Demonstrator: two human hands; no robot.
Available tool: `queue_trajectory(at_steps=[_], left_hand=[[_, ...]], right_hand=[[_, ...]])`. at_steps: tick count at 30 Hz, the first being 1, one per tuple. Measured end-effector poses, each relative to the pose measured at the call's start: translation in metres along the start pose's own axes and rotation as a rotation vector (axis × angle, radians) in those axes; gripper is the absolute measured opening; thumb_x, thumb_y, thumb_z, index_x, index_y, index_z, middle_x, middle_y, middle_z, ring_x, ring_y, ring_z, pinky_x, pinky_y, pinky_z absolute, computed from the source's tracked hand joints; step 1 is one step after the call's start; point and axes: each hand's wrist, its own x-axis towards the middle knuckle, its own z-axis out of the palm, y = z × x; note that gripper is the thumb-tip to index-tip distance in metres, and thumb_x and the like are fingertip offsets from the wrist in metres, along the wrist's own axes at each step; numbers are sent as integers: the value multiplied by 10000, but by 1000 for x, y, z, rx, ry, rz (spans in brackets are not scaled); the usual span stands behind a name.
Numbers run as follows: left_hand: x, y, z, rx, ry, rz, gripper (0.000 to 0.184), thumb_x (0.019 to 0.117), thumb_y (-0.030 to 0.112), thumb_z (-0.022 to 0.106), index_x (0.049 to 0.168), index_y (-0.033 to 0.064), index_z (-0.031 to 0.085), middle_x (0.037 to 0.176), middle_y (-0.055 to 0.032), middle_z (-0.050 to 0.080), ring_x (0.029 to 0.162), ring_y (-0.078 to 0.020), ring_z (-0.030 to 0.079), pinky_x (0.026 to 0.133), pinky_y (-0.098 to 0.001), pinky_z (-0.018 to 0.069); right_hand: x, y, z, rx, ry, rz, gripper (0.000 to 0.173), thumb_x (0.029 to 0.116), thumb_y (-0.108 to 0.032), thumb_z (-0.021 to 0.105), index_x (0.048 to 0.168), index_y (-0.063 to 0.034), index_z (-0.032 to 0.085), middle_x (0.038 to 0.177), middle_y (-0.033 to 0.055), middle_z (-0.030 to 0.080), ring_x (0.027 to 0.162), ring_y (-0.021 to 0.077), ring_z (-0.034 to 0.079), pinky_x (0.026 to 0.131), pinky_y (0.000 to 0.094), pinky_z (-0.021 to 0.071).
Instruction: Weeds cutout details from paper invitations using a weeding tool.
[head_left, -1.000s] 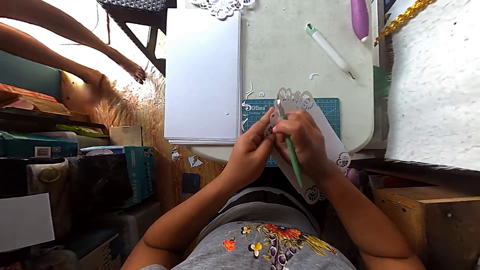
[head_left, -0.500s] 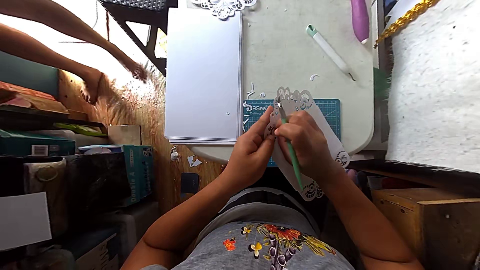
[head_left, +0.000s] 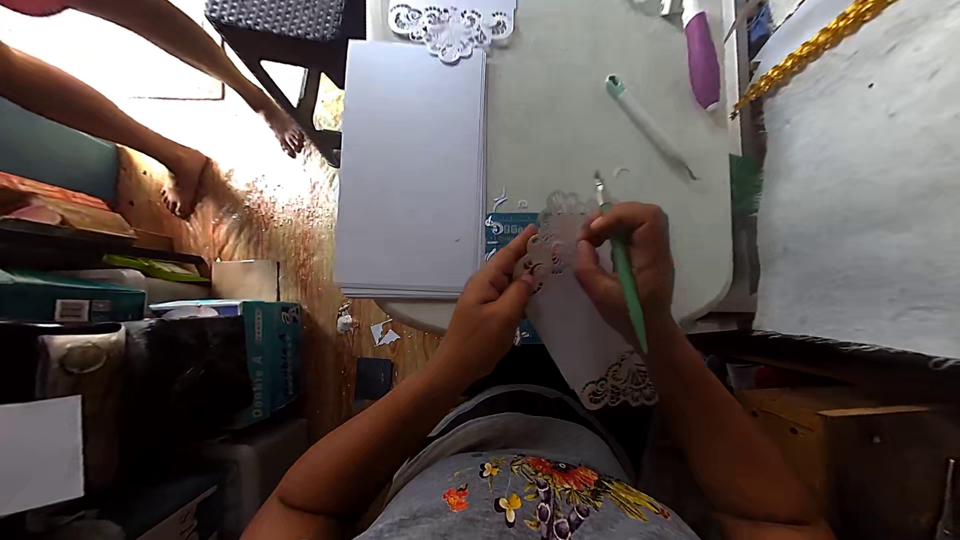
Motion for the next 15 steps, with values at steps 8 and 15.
queue_trajectory(at_steps=[8, 15], left_hand=[[8, -9, -5, 68, 140, -104, 757, 913, -60, 656, 1573, 93, 319, 1110, -125, 709, 897, -132, 724, 807, -304, 615], [5, -1, -6, 70, 133, -87, 504, 883, -32, 687, 1360, -44, 528, 1175, -111, 678, 986, -103, 691, 864, -273, 587]], right_hand=[[71, 53, -40, -714, -198, 220, 405, 1054, -272, 563, 1079, 110, 694, 1058, 326, 646, 1039, 500, 632, 886, 609, 503], [113, 44, -9, -908, -587, 333, 306, 1070, -146, 533, 1276, 67, 609, 1136, 339, 655, 1049, 537, 648, 896, 700, 464]])
